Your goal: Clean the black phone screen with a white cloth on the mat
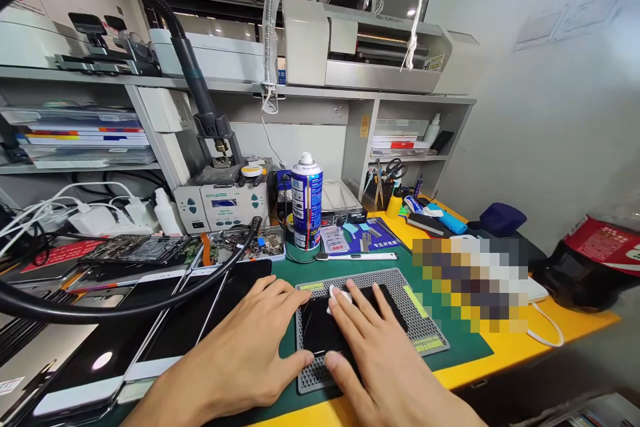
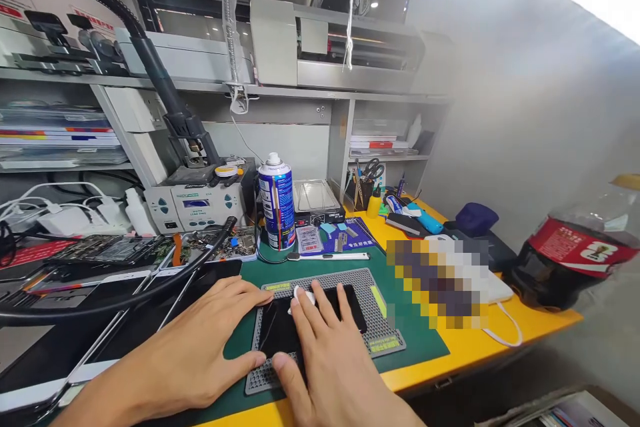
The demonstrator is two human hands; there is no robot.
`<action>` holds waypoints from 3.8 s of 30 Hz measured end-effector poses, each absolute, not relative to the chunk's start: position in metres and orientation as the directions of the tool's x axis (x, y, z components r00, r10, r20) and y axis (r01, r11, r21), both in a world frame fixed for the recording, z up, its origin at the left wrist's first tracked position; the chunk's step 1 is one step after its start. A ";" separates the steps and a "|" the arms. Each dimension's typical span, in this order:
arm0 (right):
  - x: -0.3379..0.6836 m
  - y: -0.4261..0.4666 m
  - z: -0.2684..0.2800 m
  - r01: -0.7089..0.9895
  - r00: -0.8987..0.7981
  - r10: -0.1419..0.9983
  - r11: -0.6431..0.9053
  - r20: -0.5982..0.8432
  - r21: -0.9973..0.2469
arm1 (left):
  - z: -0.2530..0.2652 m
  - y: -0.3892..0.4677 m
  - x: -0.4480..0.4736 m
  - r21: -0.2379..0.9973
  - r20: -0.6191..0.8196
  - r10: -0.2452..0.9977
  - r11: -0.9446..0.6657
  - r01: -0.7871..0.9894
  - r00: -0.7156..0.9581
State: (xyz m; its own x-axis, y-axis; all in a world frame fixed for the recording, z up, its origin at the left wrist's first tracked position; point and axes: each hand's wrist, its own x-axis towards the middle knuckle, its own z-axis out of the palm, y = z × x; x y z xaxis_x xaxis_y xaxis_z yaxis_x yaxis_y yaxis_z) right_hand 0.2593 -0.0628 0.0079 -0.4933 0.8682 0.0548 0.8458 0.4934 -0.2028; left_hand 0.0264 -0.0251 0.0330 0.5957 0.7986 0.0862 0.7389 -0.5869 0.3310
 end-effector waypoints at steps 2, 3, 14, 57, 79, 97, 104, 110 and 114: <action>0.254 -0.064 0.008 0.820 -0.526 0.849 0.524 0.059 -0.229 | 0.033 -0.024 0.027 0.332 0.081 0.802 -0.581 0.743 0.591; 0.256 -0.064 0.007 0.821 -0.528 0.847 0.528 0.062 -0.216 | 0.033 -0.024 0.027 0.336 0.074 0.806 -0.575 0.746 0.587; 0.331 -0.066 -0.025 0.891 -0.441 0.840 0.369 0.315 0.265 | 0.036 -0.024 0.026 0.401 0.031 0.824 -0.528 0.748 0.565; 0.230 -0.052 0.003 0.766 -0.632 0.757 0.643 0.164 -0.017 | 0.040 -0.021 0.021 0.415 0.055 0.805 -0.557 0.720 0.591; 0.263 -0.060 -0.016 0.665 -0.733 0.574 0.716 0.364 0.211 | 0.039 -0.023 0.019 0.418 0.062 0.801 -0.563 0.713 0.596; 0.250 -0.070 -0.013 0.555 -0.827 0.454 0.754 0.330 0.353 | 0.037 -0.016 0.017 0.269 0.210 0.755 -0.655 0.706 0.621; 0.243 -0.063 0.001 0.756 -0.648 0.717 0.645 0.258 0.107 | 0.034 -0.014 0.017 0.269 0.245 0.755 -0.656 0.705 0.608; 0.225 -0.060 0.007 0.764 -0.636 0.725 0.641 0.264 0.078 | 0.032 -0.011 0.017 0.261 0.275 0.764 -0.643 0.720 0.583; 0.237 -0.068 0.001 0.667 -0.735 0.548 0.690 0.400 0.280 | 0.034 -0.013 0.017 0.255 0.290 0.760 -0.647 0.719 0.582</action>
State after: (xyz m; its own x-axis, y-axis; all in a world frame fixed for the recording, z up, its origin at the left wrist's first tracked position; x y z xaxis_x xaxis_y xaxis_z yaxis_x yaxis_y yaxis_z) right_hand 0.2374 -0.0683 0.0006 -0.7348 0.5481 0.3995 0.6671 0.6903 0.2800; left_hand 0.0171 -0.0129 0.0335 0.5815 0.7599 0.2905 0.7186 -0.6472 0.2545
